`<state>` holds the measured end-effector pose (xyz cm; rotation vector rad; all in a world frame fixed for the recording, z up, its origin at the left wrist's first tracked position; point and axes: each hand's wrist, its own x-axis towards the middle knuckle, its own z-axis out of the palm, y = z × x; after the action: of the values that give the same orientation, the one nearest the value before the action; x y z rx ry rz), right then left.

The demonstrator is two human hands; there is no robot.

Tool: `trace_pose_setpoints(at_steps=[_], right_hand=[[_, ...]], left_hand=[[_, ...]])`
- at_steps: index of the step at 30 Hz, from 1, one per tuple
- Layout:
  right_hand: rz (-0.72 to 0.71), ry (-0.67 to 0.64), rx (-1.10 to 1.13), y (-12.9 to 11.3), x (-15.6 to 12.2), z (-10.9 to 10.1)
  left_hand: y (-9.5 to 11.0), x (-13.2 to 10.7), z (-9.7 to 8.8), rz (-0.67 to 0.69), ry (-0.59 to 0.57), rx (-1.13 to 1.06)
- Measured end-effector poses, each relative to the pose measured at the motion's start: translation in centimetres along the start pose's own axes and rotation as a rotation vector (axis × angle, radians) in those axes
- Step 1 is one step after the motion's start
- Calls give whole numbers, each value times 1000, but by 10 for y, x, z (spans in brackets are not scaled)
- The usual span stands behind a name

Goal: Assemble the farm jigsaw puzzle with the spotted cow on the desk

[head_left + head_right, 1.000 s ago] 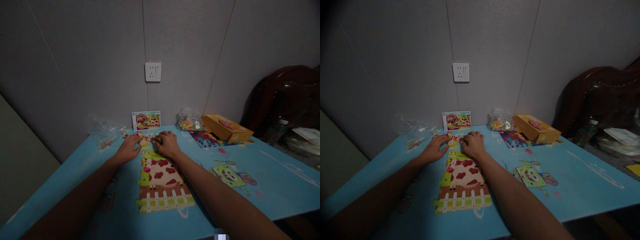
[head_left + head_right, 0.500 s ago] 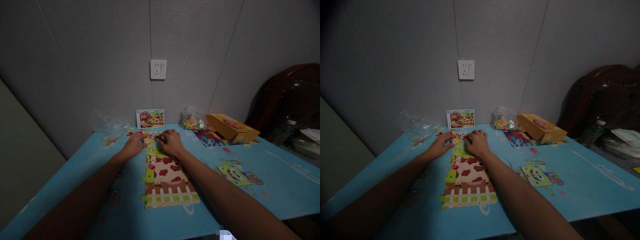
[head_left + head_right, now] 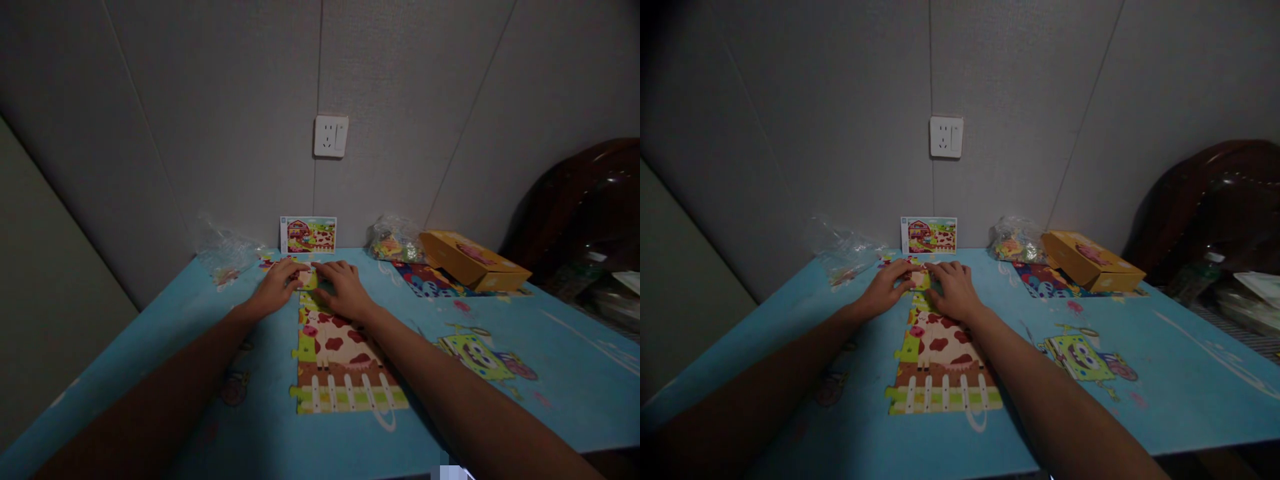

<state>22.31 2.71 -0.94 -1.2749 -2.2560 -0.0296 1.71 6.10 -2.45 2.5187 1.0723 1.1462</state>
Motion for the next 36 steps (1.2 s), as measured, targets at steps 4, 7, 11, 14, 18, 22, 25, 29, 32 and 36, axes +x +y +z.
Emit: trace_pose_setpoints(at_steps=[4,7,11,14,18,22,25,29,32,36], right_hand=[[16,52,72,-4,0,0],[130,122,212,-3,1,5],[269,179,588,2,2,15],[308,179,792,3,2,19],[341,177,879,0,2,18],[340,176,883,0,2,18],[320,160,864,3,2,20],[318,146,864,6,1,22],[309,139,870,7,1,24],[297,136,866,8,1,24]], left_hand=[[11,-1,2,28,150,-175],[16,-2,2,-28,227,-177],[14,-4,0,66,138,37],[11,-5,-1,176,69,157],[11,-4,-3,233,116,207],[14,-3,-6,244,143,222],[16,-3,-7,233,143,229],[16,-4,-8,229,141,232],[15,-4,-8,231,134,232],[14,-3,-8,253,154,233]])
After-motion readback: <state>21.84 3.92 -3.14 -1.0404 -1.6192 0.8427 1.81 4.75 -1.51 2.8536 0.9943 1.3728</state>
